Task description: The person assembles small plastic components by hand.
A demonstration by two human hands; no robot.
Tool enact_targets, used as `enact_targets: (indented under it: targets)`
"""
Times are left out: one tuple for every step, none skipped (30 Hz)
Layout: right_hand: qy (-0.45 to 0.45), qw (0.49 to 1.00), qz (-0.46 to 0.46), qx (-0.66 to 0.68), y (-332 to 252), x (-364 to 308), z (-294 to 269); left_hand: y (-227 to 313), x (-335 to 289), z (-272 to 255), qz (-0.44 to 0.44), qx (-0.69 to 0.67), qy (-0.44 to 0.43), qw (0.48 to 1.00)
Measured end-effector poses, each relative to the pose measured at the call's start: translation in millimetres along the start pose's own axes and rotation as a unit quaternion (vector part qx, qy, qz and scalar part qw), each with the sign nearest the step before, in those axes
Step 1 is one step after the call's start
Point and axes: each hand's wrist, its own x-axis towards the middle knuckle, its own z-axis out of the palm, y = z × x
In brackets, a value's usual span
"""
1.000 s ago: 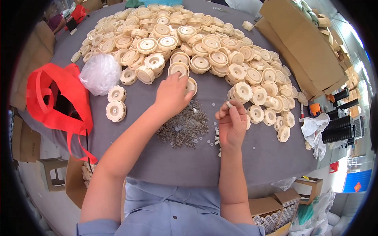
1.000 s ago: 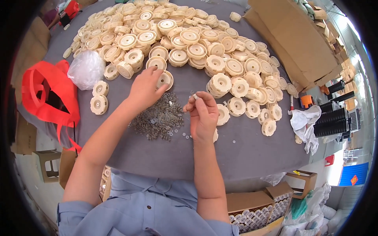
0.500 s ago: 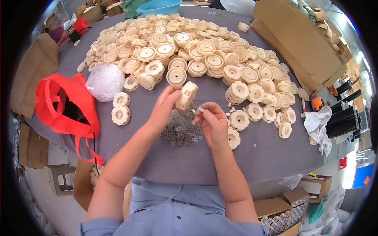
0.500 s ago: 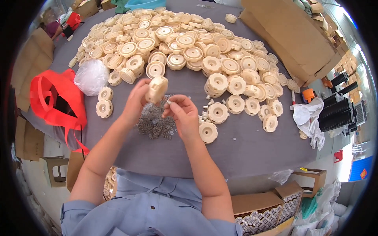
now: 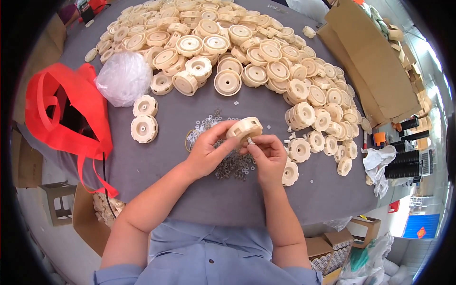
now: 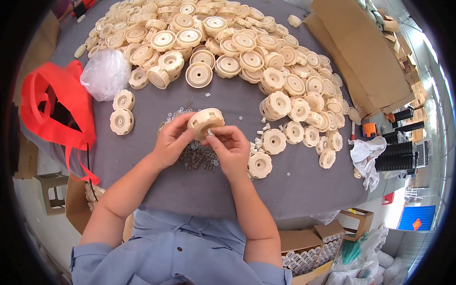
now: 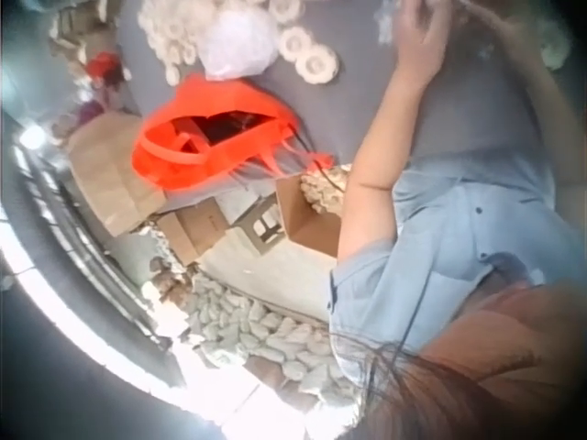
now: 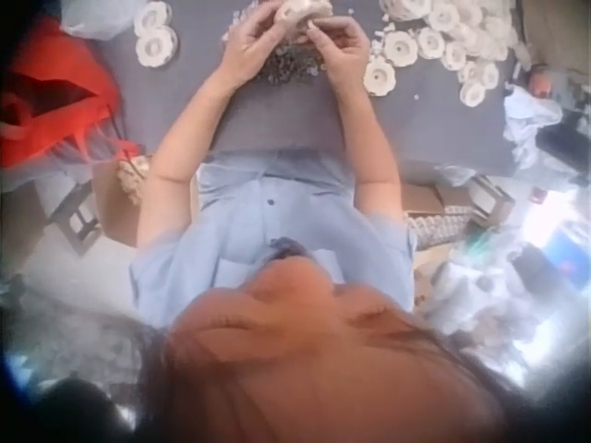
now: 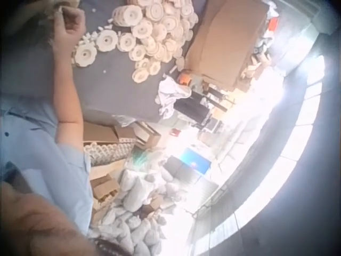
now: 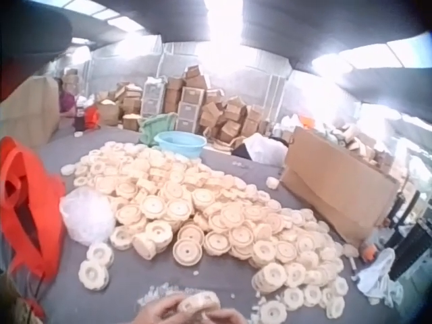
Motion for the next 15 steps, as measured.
enact_targets:
  targets:
    - [-0.001,1.0,0.003,-0.004,0,0,-1,1,0,1,0.027,0.039,-0.017,0.999]
    - [-0.006,1.0,-0.008,-0.007,0,0,-3,1,0,2,0.027,0.035,-0.015,0.999]
    - [-0.011,1.0,-0.019,-0.009,-1,0,-5,0,1,2,0.04,0.051,-0.015,0.998]
    - [-0.012,1.0,-0.017,-0.009,-1,0,-4,1,-1,1,0.052,0.069,-0.014,0.996]
    - [-0.014,1.0,-0.014,-0.021,-2,-1,-2,0,-2,2,0.051,0.069,-0.013,0.996]
    - [-0.017,0.999,-0.012,-0.032,-3,-1,-1,-2,-3,3,0.042,0.052,0.001,0.998]
    - [-0.015,0.999,-0.013,-0.031,-3,-1,-1,-4,-2,3,0.035,0.034,0.011,0.999]
    - [-0.012,0.999,-0.001,-0.034,-4,-1,-1,-5,-2,2,0.035,0.035,0.008,0.999]
    - [-0.008,0.999,0.011,-0.036,-4,-1,-1,-6,-2,1,0.033,0.042,0.005,0.999]
    - [-0.006,0.999,0.01,-0.034,-6,-1,1,-6,-3,1,0.032,0.05,0.003,0.998]
    - [0.006,0.999,0.028,-0.041,-8,-1,3,-7,-3,1,0.031,0.051,0.001,0.998]
    - [0.018,0.998,0.046,-0.047,-10,-1,4,-7,-3,2,0.016,0.031,0.005,0.999]
    - [0.021,0.998,0.045,-0.045,-10,-1,4,-6,-3,2,0.001,0.011,0.008,1.0]
    - [0.022,0.998,0.048,-0.037,-11,-1,4,-6,-3,1,0.0,0.012,0.005,1.0]
    - [0.023,0.998,0.052,-0.029,-11,-1,3,-5,-3,0,0.009,0.035,0.001,0.999]
